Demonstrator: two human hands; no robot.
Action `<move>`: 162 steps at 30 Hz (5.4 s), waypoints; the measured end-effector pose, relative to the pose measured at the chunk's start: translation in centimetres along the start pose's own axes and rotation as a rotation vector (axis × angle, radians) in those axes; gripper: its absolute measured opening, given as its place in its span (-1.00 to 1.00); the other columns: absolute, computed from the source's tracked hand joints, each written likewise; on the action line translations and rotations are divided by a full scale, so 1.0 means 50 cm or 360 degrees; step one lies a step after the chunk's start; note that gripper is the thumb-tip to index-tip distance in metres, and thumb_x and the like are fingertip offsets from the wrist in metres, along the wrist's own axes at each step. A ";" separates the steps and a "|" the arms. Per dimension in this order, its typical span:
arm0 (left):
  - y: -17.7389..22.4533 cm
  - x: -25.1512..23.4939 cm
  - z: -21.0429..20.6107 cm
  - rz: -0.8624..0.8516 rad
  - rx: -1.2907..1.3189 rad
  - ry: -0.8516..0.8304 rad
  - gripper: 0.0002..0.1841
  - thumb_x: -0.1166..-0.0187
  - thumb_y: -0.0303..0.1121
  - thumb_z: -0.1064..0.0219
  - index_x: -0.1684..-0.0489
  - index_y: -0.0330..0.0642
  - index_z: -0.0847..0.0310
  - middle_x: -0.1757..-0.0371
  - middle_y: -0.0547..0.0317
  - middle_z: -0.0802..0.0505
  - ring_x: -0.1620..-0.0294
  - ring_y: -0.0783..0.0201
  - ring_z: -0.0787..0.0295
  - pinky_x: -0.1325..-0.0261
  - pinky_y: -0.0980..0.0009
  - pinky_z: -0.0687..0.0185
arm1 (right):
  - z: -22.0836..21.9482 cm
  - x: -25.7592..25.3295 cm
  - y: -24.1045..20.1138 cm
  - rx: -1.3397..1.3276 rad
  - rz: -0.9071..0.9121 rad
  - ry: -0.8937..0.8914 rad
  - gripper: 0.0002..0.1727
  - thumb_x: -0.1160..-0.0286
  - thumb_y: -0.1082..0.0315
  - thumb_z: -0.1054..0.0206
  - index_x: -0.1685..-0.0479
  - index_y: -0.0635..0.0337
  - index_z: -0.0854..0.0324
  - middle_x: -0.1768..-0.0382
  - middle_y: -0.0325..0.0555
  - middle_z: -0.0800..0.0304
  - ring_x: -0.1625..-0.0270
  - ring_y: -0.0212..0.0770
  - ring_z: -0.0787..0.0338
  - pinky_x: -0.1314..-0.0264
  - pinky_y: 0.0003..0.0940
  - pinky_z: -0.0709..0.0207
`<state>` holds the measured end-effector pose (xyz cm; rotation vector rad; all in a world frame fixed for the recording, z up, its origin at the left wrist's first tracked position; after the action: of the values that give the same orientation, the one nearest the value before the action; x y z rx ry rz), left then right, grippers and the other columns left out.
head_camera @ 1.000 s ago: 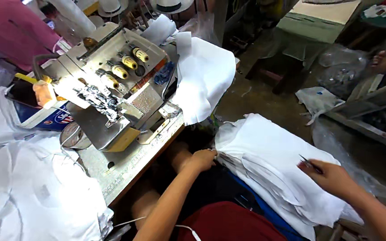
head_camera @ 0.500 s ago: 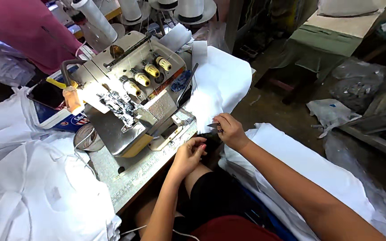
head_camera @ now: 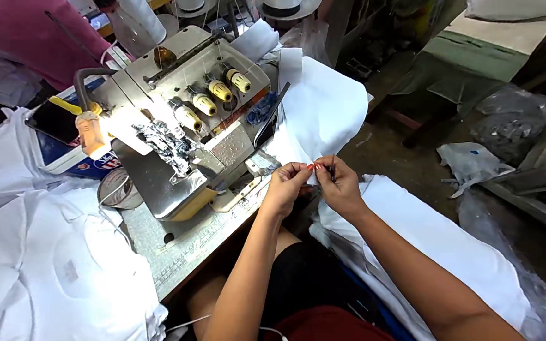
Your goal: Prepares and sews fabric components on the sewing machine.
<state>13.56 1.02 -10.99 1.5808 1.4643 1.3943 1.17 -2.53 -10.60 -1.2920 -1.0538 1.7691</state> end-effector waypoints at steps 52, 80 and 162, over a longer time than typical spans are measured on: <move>0.245 0.172 0.103 -0.0995 -0.0414 0.0135 -0.86 -0.81 -0.38 -0.11 0.10 -0.09 -0.58 0.38 0.38 -0.80 0.40 0.53 -0.77 0.29 0.51 -0.77 | -0.120 0.210 -0.128 0.0374 0.0407 -0.2005 -0.75 -0.26 0.67 -0.39 0.12 0.32 -0.86 0.29 0.19 -0.86 0.14 0.22 -0.86 0.06 0.16 -0.69; 0.072 0.367 0.294 -0.1003 -0.0059 0.0634 -0.76 -0.72 -0.58 -0.08 0.00 -0.37 -0.71 0.07 0.28 -0.92 -0.01 0.49 -0.85 -0.20 0.41 -0.77 | -0.328 0.083 -0.242 -0.0283 0.0313 -0.0844 -0.84 -0.42 0.35 -0.44 0.21 0.30 -0.75 0.38 -0.31 -0.74 0.37 -0.79 -0.56 0.26 -0.90 -0.42; 0.179 0.545 0.480 -0.0628 -0.1645 0.1636 -0.71 -0.63 -0.43 -0.27 -0.08 -0.49 -0.75 0.08 -0.19 -0.90 0.16 0.13 -0.88 0.06 0.24 -0.77 | -0.461 0.149 -0.324 -0.0830 0.0165 -0.0970 -0.82 -0.61 0.54 -0.17 0.01 0.39 -0.66 0.15 -0.38 -0.78 0.13 -0.75 -0.70 -0.02 -0.79 -0.61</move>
<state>35.08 30.19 -1.70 -0.1154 1.0297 2.2606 22.54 15.73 -2.92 -1.1182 -1.9161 2.1139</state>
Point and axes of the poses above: each hand's wrist, its own x-axis away from the middle knuckle, its own z-axis out of the back of the hand, y = z × x, the point moved 7 cm from there along -x, towards the middle knuckle
